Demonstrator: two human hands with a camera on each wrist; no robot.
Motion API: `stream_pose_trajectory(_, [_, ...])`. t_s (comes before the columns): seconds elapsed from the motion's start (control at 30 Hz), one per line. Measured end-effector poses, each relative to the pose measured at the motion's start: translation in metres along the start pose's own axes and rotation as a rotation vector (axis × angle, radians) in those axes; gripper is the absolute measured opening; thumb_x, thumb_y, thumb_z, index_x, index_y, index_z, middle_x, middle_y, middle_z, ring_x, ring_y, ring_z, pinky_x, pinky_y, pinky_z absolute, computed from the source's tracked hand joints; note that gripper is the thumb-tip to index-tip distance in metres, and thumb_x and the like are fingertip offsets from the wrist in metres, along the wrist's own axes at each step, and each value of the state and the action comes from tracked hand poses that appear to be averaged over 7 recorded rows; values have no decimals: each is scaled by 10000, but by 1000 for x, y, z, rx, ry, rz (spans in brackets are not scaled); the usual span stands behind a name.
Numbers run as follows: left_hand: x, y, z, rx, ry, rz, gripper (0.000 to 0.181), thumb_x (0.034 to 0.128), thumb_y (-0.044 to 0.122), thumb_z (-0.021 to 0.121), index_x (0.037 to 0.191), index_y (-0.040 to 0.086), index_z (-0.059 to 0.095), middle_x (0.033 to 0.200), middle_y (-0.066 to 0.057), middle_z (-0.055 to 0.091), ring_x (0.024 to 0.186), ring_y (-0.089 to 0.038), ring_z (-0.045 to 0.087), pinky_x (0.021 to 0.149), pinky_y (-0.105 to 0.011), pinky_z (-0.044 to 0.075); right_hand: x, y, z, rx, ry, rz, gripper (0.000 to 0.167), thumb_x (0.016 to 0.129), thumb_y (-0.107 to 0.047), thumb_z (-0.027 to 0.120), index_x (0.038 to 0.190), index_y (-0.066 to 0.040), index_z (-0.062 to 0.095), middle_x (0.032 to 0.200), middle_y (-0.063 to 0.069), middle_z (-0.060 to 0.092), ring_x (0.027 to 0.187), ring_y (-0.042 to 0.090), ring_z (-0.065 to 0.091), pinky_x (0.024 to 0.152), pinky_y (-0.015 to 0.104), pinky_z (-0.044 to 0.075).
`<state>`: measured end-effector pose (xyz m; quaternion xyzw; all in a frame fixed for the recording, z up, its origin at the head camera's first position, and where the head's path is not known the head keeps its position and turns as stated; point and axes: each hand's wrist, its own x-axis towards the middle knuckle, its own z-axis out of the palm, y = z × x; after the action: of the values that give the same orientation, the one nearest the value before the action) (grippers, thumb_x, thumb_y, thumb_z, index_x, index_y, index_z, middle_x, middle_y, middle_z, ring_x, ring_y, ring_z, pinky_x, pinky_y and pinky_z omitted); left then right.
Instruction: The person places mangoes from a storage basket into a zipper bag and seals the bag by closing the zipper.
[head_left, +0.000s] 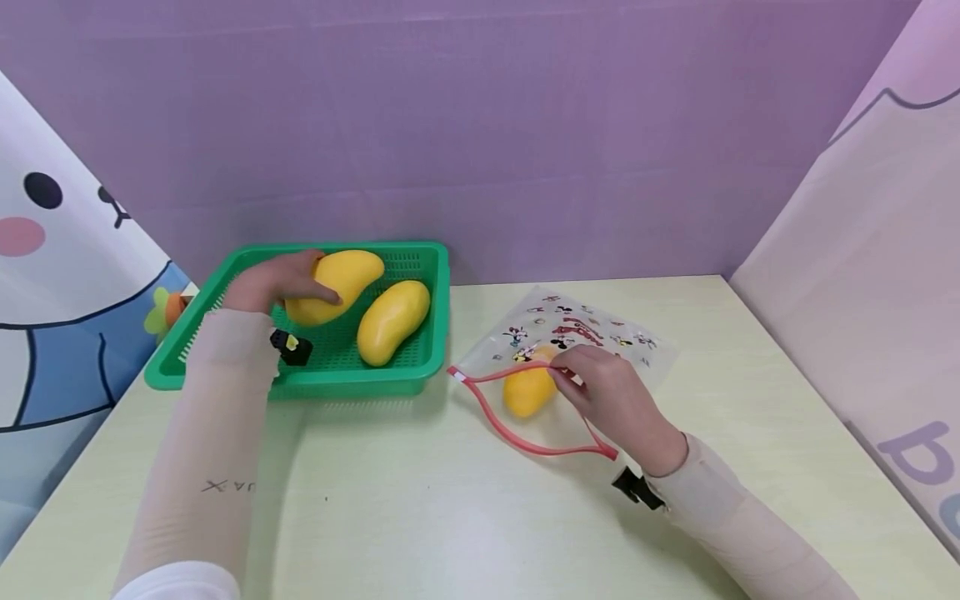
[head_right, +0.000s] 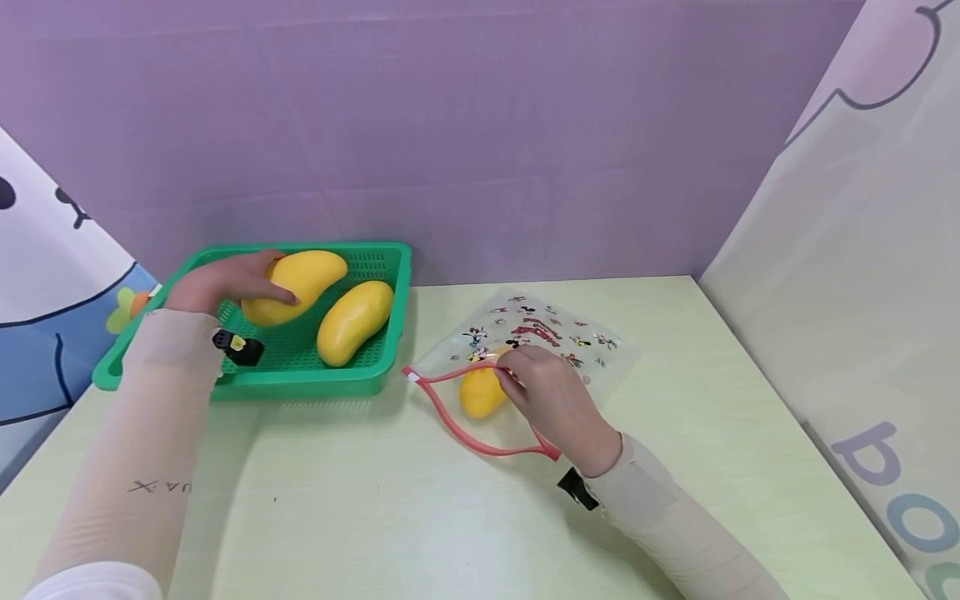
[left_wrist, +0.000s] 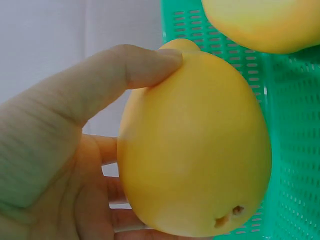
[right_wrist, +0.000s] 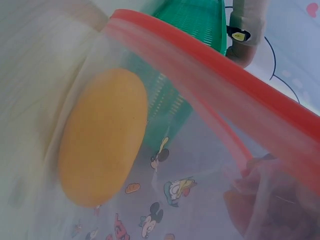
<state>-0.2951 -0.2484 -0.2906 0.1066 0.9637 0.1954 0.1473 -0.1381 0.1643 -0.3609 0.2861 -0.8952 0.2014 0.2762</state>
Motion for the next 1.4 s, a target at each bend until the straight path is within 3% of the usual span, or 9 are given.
stream_pose_trajectory(0.5, [-9, 9, -11, 7, 44, 67, 910, 878, 412, 622, 1479, -29, 100, 1401, -297, 281, 1158, -449, 382, 921, -605, 370, 0, 0, 0, 2, -5, 7, 144, 760, -45, 770, 882, -54, 694, 836, 37, 687, 648, 117, 575, 573, 210, 508])
stream_pose_trajectory(0.8, [-11, 14, -14, 45, 72, 88, 901, 872, 410, 632, 1476, -29, 127, 1388, -284, 304, 1142, -438, 397, 914, -600, 372, 2, 0, 1, 4, 0, 2, 137, 760, -42, 769, 876, -46, 696, 835, 40, 687, 643, 115, 563, 567, 209, 502])
stream_pose_trajectory(1.4, [-24, 41, -14, 35, 109, 132, 932, 844, 437, 657, 1493, 32, 124, 1399, -230, 341, 1106, -380, 437, 902, -563, 398, 1, 0, 1, 0, -9, 17, 140, 763, -50, 769, 880, -61, 693, 839, 33, 684, 649, 115, 567, 571, 210, 507])
